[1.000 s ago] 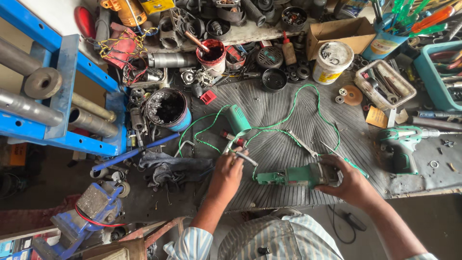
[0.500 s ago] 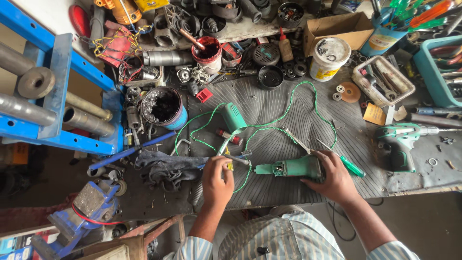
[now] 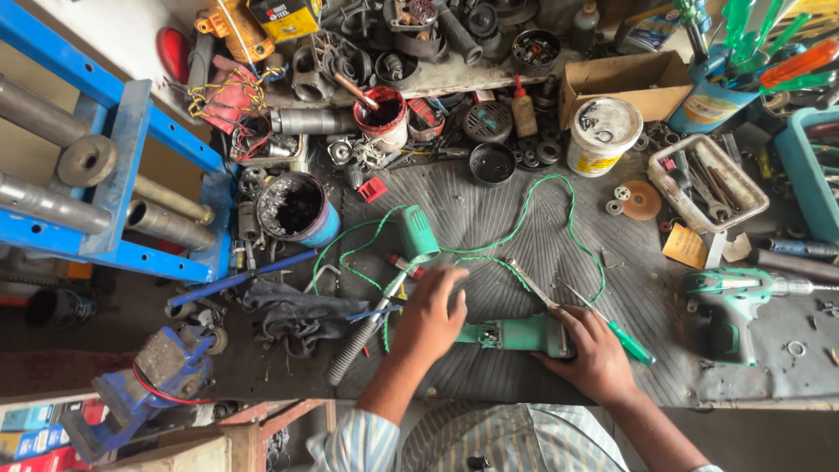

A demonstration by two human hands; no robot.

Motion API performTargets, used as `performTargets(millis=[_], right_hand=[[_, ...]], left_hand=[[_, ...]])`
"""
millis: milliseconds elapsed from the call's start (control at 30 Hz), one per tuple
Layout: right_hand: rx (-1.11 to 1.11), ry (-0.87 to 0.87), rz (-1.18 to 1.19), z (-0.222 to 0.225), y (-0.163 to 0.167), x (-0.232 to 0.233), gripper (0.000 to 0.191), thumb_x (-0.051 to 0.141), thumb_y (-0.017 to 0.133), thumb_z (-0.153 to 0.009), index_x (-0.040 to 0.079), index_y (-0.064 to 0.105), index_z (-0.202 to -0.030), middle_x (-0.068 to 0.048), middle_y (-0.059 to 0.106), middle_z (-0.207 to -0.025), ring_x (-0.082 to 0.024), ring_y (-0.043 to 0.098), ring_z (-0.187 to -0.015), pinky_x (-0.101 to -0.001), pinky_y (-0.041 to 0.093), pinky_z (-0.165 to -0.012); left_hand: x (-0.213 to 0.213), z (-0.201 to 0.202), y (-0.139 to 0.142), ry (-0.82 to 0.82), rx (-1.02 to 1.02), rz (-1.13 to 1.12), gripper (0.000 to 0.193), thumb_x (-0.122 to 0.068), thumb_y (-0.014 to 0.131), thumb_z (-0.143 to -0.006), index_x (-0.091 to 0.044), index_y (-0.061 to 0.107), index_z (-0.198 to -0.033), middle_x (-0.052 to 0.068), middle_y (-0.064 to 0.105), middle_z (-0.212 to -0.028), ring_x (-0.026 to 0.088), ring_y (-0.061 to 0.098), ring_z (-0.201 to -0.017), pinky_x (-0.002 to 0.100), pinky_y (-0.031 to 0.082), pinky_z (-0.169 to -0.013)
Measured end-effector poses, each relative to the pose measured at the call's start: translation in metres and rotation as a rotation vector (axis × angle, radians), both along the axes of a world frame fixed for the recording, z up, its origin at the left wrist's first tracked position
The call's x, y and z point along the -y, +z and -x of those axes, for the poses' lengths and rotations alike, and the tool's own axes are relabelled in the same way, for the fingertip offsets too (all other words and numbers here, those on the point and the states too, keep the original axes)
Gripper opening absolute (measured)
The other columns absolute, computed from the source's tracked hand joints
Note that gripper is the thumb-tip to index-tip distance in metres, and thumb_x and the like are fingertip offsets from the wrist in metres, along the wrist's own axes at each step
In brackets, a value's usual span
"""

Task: The person disassembles a green handheld power tool on a cluttered workbench, using a screwdriver to remove screws and separate the housing. They then apply a dark lubricant from a small container to internal components with a brush and reassemble the tool.

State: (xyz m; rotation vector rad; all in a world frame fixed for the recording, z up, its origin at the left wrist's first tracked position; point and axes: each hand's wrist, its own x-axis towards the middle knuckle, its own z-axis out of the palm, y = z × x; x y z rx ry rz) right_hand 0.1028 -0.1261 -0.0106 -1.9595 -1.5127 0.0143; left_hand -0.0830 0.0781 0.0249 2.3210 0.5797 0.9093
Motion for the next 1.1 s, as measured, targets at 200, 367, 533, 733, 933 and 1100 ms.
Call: performTargets(millis=[200, 367, 533, 733, 933, 1100], right_hand=[[-0.046, 0.020, 0.002, -0.004, -0.003, 0.003, 0.079, 0.028, 0.091, -0.061, 0.004, 0.059, -0.129, -0.014, 0.064, -0.116, -0.035, 0.064, -0.105, -0.0454, 0.052, -0.091], [-0.026, 0.032, -0.024, -0.006, 0.000, 0.004, 0.082, 0.030, 0.092, -0.059, 0.003, 0.058, -0.128, -0.017, 0.063, -0.115, -0.037, 0.063, -0.104, -0.0469, 0.051, -0.090], [-0.075, 0.036, -0.007, -0.009, 0.005, 0.005, 0.081, 0.029, 0.092, -0.060, 0.003, 0.058, -0.129, -0.015, 0.063, -0.116, -0.035, 0.063, -0.104, -0.0452, 0.051, -0.090], [-0.093, 0.059, -0.006, -0.011, 0.005, 0.008, 0.079, 0.028, 0.092, -0.061, 0.003, 0.058, -0.128, -0.015, 0.063, -0.117, -0.035, 0.062, -0.103, -0.0446, 0.051, -0.090], [-0.073, 0.067, -0.029, -0.012, 0.003, 0.005, 0.078, 0.029, 0.092, -0.061, 0.003, 0.058, -0.126, -0.015, 0.064, -0.116, -0.035, 0.062, -0.102, -0.0449, 0.051, -0.088], [-0.072, 0.069, -0.017, -0.012, 0.002, 0.004, 0.078, 0.029, 0.091, -0.061, 0.003, 0.058, -0.127, -0.015, 0.063, -0.116, -0.035, 0.063, -0.103, -0.0451, 0.050, -0.089]], left_hand=[[-0.049, -0.071, -0.013, 0.099, -0.092, -0.063, 0.019, -0.011, 0.067, -0.093, -0.010, 0.065, -0.112, 0.012, 0.070, -0.112, 0.034, 0.067, -0.106, 0.044, 0.055, -0.091], [-0.091, -0.153, 0.000, 0.097, -0.372, -0.158, 0.013, -0.019, 0.072, -0.093, -0.017, 0.073, -0.105, 0.008, 0.070, -0.107, 0.033, 0.066, -0.097, 0.046, 0.054, -0.083], [-0.111, -0.176, 0.014, 0.008, -0.316, -0.323, 0.030, -0.032, 0.081, -0.066, -0.016, 0.076, -0.091, 0.007, 0.064, -0.097, 0.031, 0.060, -0.100, 0.046, 0.052, -0.080], [-0.091, -0.155, -0.012, -0.076, -0.315, -0.567, 0.011, -0.017, 0.064, -0.088, -0.021, 0.073, -0.093, -0.001, 0.063, -0.096, 0.024, 0.062, -0.102, 0.044, 0.051, -0.084], [-0.069, -0.122, -0.025, -0.217, -0.251, -0.675, 0.013, -0.015, 0.063, -0.087, -0.017, 0.073, -0.095, -0.001, 0.062, -0.096, 0.021, 0.061, -0.098, 0.043, 0.047, -0.085], [-0.063, -0.118, -0.027, -0.242, -0.238, -0.594, 0.010, -0.020, 0.065, -0.090, -0.017, 0.073, -0.095, -0.001, 0.065, -0.093, 0.021, 0.061, -0.098, 0.042, 0.045, -0.087]])
